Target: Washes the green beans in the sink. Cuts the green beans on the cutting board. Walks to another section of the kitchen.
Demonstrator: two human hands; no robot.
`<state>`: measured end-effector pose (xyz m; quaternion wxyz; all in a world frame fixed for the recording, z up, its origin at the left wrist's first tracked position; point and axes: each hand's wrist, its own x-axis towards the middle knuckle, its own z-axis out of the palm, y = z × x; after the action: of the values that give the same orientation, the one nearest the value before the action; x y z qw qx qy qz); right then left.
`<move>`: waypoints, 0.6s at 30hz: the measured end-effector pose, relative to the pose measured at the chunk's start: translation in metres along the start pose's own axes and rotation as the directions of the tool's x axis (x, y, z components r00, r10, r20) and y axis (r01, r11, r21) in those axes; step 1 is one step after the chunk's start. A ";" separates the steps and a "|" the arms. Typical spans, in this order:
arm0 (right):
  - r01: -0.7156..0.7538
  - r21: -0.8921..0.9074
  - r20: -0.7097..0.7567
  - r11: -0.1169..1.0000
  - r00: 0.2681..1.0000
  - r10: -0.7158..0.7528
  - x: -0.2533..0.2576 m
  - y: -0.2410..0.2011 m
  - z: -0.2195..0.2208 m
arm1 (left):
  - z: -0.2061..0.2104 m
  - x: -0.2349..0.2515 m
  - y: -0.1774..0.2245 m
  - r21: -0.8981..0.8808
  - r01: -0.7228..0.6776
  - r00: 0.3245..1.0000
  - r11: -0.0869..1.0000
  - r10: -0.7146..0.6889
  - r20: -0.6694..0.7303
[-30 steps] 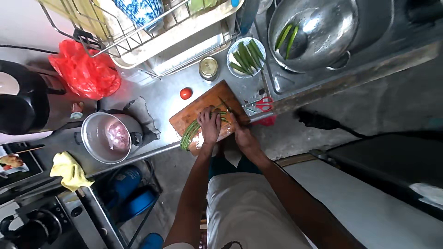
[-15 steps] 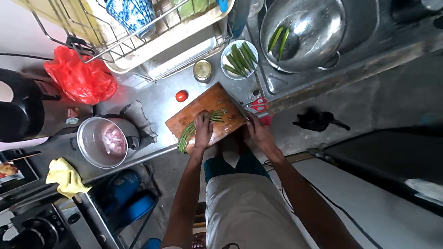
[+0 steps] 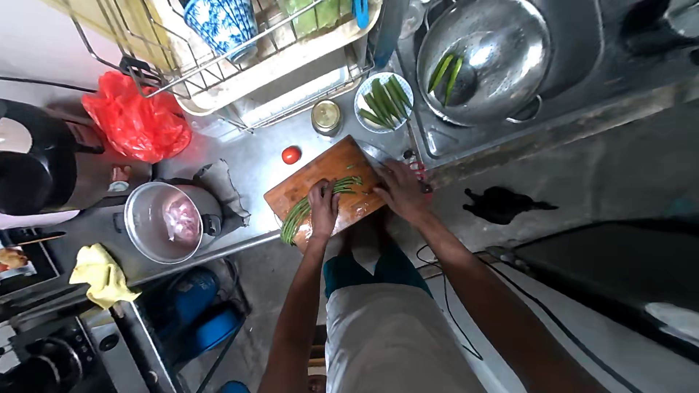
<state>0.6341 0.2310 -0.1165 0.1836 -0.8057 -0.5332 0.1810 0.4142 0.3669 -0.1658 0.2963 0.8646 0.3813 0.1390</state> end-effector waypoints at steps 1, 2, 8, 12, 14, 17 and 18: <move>0.102 -0.008 0.037 0.995 0.994 -0.101 0.006 -0.001 0.004 | 0.003 0.000 0.000 0.001 0.034 0.999 0.999 -0.034 -0.038; 0.197 -0.017 0.069 0.980 0.978 -0.196 0.013 0.000 0.009 | 0.006 0.001 0.001 0.003 0.072 0.995 0.997 -0.071 -0.070; 0.496 0.051 0.274 0.867 0.828 -0.490 0.067 0.002 0.015 | 0.007 0.002 0.007 0.030 0.118 0.984 0.993 -0.114 -0.134; 0.447 0.054 0.248 0.893 0.860 -0.446 0.058 -0.004 0.009 | 0.004 0.002 0.008 0.065 0.112 0.991 0.992 -0.107 -0.083; 0.428 0.012 0.241 0.904 0.876 -0.418 0.042 -0.005 0.014 | 0.006 0.000 0.006 0.075 0.113 0.990 0.991 -0.106 -0.094; 0.400 -0.039 0.225 0.916 0.896 -0.382 0.022 -0.007 0.025 | 0.008 -0.002 0.009 0.084 0.128 0.987 0.988 -0.118 -0.108; 0.389 -0.042 0.215 0.920 0.903 -0.372 0.018 -0.008 0.028 | 0.007 -0.002 0.011 0.090 0.144 0.986 0.985 -0.136 -0.095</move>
<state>0.6203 0.2536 -0.1385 0.1258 -0.6703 -0.7034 0.2003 0.4227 0.3565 -0.1642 0.2458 0.8419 0.4603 0.1373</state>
